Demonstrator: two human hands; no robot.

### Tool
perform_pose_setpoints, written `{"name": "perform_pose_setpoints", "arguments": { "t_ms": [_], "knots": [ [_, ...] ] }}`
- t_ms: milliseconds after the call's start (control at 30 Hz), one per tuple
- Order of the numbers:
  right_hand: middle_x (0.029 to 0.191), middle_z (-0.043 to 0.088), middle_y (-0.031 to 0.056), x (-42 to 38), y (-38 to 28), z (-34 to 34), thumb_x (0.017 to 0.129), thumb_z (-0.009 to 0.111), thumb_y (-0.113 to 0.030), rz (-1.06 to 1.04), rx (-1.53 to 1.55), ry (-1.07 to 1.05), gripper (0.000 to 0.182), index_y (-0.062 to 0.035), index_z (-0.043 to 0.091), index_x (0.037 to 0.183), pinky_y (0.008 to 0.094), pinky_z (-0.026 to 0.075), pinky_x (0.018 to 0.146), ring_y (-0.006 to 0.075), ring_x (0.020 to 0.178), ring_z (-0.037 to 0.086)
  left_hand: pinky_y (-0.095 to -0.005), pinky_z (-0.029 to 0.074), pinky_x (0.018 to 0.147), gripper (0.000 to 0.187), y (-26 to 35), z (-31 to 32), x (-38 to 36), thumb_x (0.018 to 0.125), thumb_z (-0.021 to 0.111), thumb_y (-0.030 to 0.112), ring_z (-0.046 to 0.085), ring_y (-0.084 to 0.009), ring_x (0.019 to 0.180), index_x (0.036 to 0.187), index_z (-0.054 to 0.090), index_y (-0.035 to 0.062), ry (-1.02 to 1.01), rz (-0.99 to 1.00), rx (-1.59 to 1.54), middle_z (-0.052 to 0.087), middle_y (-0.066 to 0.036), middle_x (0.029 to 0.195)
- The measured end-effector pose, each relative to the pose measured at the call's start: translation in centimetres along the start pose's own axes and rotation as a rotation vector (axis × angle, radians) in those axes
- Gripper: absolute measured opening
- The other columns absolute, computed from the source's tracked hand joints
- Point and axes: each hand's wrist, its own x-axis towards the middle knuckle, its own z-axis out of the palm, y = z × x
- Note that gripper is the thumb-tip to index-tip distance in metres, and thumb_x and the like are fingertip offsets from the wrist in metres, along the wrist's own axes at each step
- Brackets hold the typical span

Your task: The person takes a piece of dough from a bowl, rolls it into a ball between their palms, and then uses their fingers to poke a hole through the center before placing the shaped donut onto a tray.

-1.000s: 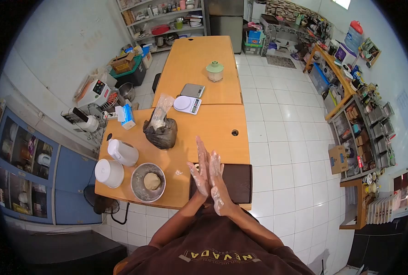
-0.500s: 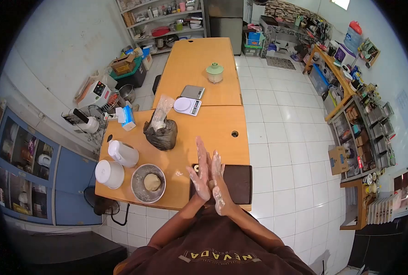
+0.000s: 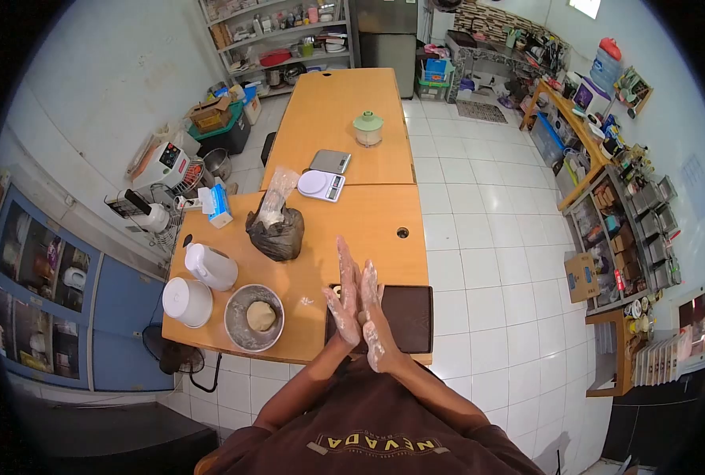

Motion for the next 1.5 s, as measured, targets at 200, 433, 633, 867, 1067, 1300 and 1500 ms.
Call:
{"name": "perform_pose_setpoints", "arguments": {
  "t_ms": [200, 433, 633, 867, 1067, 1300, 1500],
  "knots": [
    [0.175, -0.001, 0.0231, 1.6, -1.5, -1.5, 0.105, 0.019, -0.068, -0.024, -0.056, 0.069, 0.094, 0.0018, 0.002, 0.167, 0.0545, -0.009, 0.126, 0.042, 0.161, -0.006, -0.0547, 0.005, 0.13, 0.105, -3.0, 0.5, -1.7, 0.095, 0.002, 0.084, -0.007, -0.03, 0.162, 0.168, -0.009, 0.0087, -0.157, 0.126, 0.103, -0.011, -0.01, 0.176],
    [0.175, -0.007, 0.022, 0.4, 0.9, -0.8, 0.106, 0.018, -0.066, 0.097, -0.048, 0.025, 0.093, 0.0033, 0.001, 0.166, 0.0556, -0.012, 0.125, 0.041, 0.161, -0.009, -0.0545, 0.0, 0.129, 0.114, 0.1, 1.2, -1.0, 0.089, 0.008, 0.092, -0.01, -0.0286, 0.162, 0.168, -0.012, 0.0125, -0.085, 0.106, -0.008, -0.016, -0.003, 0.176],
    [0.175, -0.007, 0.022, 0.1, -1.2, 0.1, 0.106, 0.014, -0.068, -0.012, -0.036, -0.028, 0.094, 0.0017, -0.002, 0.166, 0.0544, -0.008, 0.126, 0.0399, 0.161, -0.01, -0.0566, 0.004, 0.129, 0.105, -1.6, -0.6, -0.9, 0.091, 0.01, 0.091, -0.008, -0.0263, 0.163, 0.169, -0.009, 0.0231, 0.032, -0.114, -0.145, -0.013, 0.008, 0.176],
    [0.175, -0.011, 0.0175, 2.9, -2.0, -1.2, 0.103, 0.013, -0.074, 0.181, 0.128, 0.122, 0.097, -0.0028, -0.007, 0.167, 0.0512, -0.005, 0.128, 0.0336, 0.162, -0.01, -0.0481, -0.006, 0.128, 0.114, 0.8, 2.2, -2.5, 0.091, 0.002, 0.09, -0.009, -0.0294, 0.162, 0.168, -0.008, 0.0064, -0.109, 0.072, 0.13, -0.009, -0.012, 0.177],
    [0.176, -0.013, 0.0154, 1.9, -3.5, -1.2, 0.101, 0.008, -0.078, 0.191, 0.289, 0.082, 0.099, -0.0055, -0.009, 0.167, 0.0507, -0.005, 0.128, 0.032, 0.162, -0.011, -0.0494, -0.007, 0.128, 0.111, 1.7, 0.9, 2.7, 0.093, 0.005, 0.088, -0.009, -0.0244, 0.162, 0.168, -0.005, 0.0073, 0.062, 0.136, 0.055, -0.008, -0.007, 0.177],
    [0.176, -0.011, 0.0159, 3.1, -3.1, -3.9, 0.103, 0.011, -0.075, 0.095, 0.228, 0.098, 0.097, -0.0047, -0.007, 0.167, 0.051, -0.006, 0.127, 0.033, 0.162, -0.007, -0.0513, -0.01, 0.127, 0.114, -1.8, 2.7, -0.8, 0.09, -0.003, 0.089, -0.015, -0.0293, 0.161, 0.168, -0.007, 0.0064, -0.087, 0.144, 0.203, -0.014, -0.011, 0.176],
    [0.176, -0.009, 0.0161, 2.3, -0.8, -2.6, 0.101, 0.008, -0.077, 0.125, 0.224, 0.053, 0.097, -0.0067, -0.007, 0.168, 0.0522, -0.004, 0.128, 0.0335, 0.162, -0.007, -0.0501, -0.011, 0.128, 0.114, 2.3, 3.4, 1.4, 0.089, -0.005, 0.089, -0.017, -0.0298, 0.161, 0.167, -0.009, 0.0062, 0.008, 0.213, 0.092, -0.014, -0.013, 0.176]
  ]
}}
